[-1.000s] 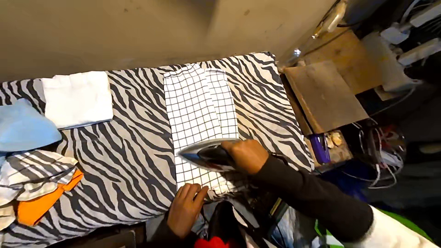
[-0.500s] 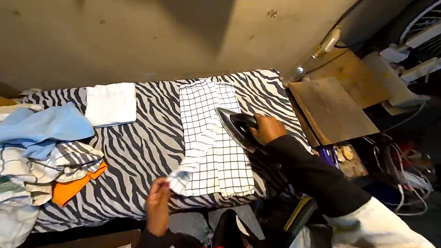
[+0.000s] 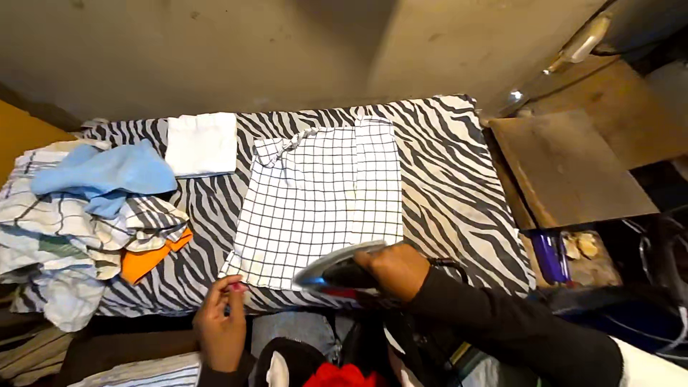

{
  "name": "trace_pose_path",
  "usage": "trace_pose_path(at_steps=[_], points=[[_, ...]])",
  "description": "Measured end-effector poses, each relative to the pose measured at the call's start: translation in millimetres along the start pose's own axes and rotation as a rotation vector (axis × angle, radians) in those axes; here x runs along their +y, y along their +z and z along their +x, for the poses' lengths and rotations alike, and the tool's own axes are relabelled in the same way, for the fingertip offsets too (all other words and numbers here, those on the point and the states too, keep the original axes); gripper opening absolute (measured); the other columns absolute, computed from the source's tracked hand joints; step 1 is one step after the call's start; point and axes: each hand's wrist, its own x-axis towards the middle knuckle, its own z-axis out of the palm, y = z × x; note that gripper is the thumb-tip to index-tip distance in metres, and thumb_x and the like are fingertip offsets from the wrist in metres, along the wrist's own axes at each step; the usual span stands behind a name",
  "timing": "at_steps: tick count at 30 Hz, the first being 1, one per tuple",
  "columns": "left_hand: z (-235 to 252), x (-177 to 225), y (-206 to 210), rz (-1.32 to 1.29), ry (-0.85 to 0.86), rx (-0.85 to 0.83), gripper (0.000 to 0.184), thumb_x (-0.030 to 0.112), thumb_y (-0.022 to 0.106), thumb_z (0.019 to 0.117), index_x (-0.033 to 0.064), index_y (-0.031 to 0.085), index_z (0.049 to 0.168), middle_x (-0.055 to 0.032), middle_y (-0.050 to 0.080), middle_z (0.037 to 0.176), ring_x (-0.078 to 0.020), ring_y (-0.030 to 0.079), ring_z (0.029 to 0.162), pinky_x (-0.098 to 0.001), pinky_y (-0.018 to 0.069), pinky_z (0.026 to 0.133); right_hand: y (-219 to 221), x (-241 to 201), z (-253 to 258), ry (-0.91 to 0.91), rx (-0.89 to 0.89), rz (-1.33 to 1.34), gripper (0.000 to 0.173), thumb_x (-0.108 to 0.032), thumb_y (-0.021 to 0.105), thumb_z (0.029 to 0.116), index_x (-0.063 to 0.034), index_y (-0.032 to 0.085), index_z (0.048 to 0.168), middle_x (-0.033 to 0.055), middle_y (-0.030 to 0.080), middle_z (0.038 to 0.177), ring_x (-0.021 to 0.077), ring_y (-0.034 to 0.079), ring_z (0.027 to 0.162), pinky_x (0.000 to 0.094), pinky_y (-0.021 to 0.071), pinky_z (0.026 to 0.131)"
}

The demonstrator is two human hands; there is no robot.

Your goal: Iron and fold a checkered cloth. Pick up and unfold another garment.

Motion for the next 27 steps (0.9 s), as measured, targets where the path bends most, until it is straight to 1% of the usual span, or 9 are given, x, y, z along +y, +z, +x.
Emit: trace_pose_path(at_steps=[3,5,8,14,17,19,22,25,27], points=[[-22.0,27.9,25.4,-0.242,-0.391,-0.405,0.024,0.004,0.050,0.0998,-0.0081,0.064,0.115,-0.0041,0.075,0.087,-0.0058,0.070,0.068,-0.0235,0.0597,0.063,-23.1,12.4,7.0,0.296,-0.131,0.036,0.028,-0.014,0.062,0.0979,0.0020,0.063,0.121,0.0314,0.070,0.098,0.0548,0.069,0.094,0.0702,0.0515,0.077],[-34.9,35.9,44.1,-0.518,-0.770,-0.611,0.033,0.007,0.043,0.1047,-0.0080,0.055,0.132,-0.0147,0.074,0.112,-0.0217,0.076,0.091,-0.0368,0.0630,0.081,-25.2,26.0,2.2,0.358,-0.125,0.010,0.029,-0.017,0.062,0.0984,0.0010,0.062,0.121,0.0310,0.070,0.099,0.0543,0.068,0.095,0.0694,0.0512,0.077],[-47.9,34.4,70.1,-0.859,-1.008,-0.439,0.030,0.007,0.038,0.1075,-0.0072,0.057,0.125,-0.0179,0.074,0.116,-0.0263,0.074,0.106,-0.0388,0.0593,0.094,-26.3,35.1,-12.0,0.506,-0.116,0.007,0.031,-0.021,0.061,0.1012,-0.0002,0.062,0.124,0.0313,0.070,0.103,0.0539,0.068,0.099,0.0686,0.0517,0.080],[-46.6,26.7,62.5,-0.871,-0.952,-0.321,0.025,0.005,0.042,0.1052,-0.0011,0.053,0.126,-0.0170,0.073,0.117,-0.0267,0.074,0.104,-0.0392,0.0602,0.091,-54.3,103.4,-43.0,0.758,0.092,0.031,0.034,-0.022,0.065,0.1001,0.0025,0.064,0.124,0.0353,0.068,0.111,0.0569,0.065,0.107,0.0741,0.0480,0.087],[-38.6,7.0,40.0,-0.849,-0.932,-0.117,0.022,0.006,0.039,0.1061,0.0017,0.053,0.123,-0.0112,0.075,0.106,-0.0240,0.076,0.097,-0.0385,0.0624,0.087,-86.1,159.2,-76.9,0.914,0.316,0.017,0.051,-0.034,0.064,0.1027,0.0091,0.062,0.128,0.0427,0.063,0.116,0.0630,0.059,0.113,0.0782,0.0431,0.092],[-26.5,-3.7,26.5,-0.824,-0.910,0.032,0.023,0.007,0.040,0.1065,0.0027,0.050,0.126,-0.0056,0.075,0.100,-0.0189,0.076,0.090,-0.0359,0.0631,0.084,-106.2,195.7,-96.1,1.049,0.361,0.032,0.066,-0.045,0.061,0.1031,0.0131,0.056,0.133,0.0458,0.056,0.127,0.0636,0.052,0.125,0.0775,0.0376,0.101],[-3.7,-16.9,13.3,-0.797,-0.886,0.166,0.021,0.010,0.040,0.1076,0.0066,0.047,0.127,-0.0001,0.070,0.095,-0.0119,0.073,0.081,-0.0304,0.0627,0.077,-119.0,248.8,-117.4,1.159,0.367,0.050,0.070,-0.046,0.062,0.1024,0.0143,0.052,0.138,0.0450,0.053,0.135,0.0611,0.047,0.132,0.0751,0.0340,0.107],[10.3,-26.2,3.6,-0.731,-0.844,0.167,0.014,0.006,0.042,0.1067,0.0104,0.049,0.118,0.0007,0.070,0.086,-0.0094,0.071,0.070,-0.0238,0.0609,0.063,-114.3,284.3,-127.4,1.167,0.392,0.074,0.068,-0.043,0.064,0.1019,0.0152,0.055,0.135,0.0448,0.054,0.134,0.0599,0.049,0.132,0.0729,0.0345,0.109],[16.6,-26.8,-3.2,-0.660,-0.800,0.102,0.025,0.001,0.045,0.1035,0.0070,0.046,0.128,-0.0016,0.070,0.093,-0.0099,0.072,0.076,-0.0241,0.0610,0.065,-107.3,302.0,-129.3,1.165,0.404,0.091,0.067,-0.043,0.065,0.1017,0.0155,0.056,0.133,0.0442,0.056,0.132,0.0591,0.050,0.131,0.0719,0.0353,0.109]])
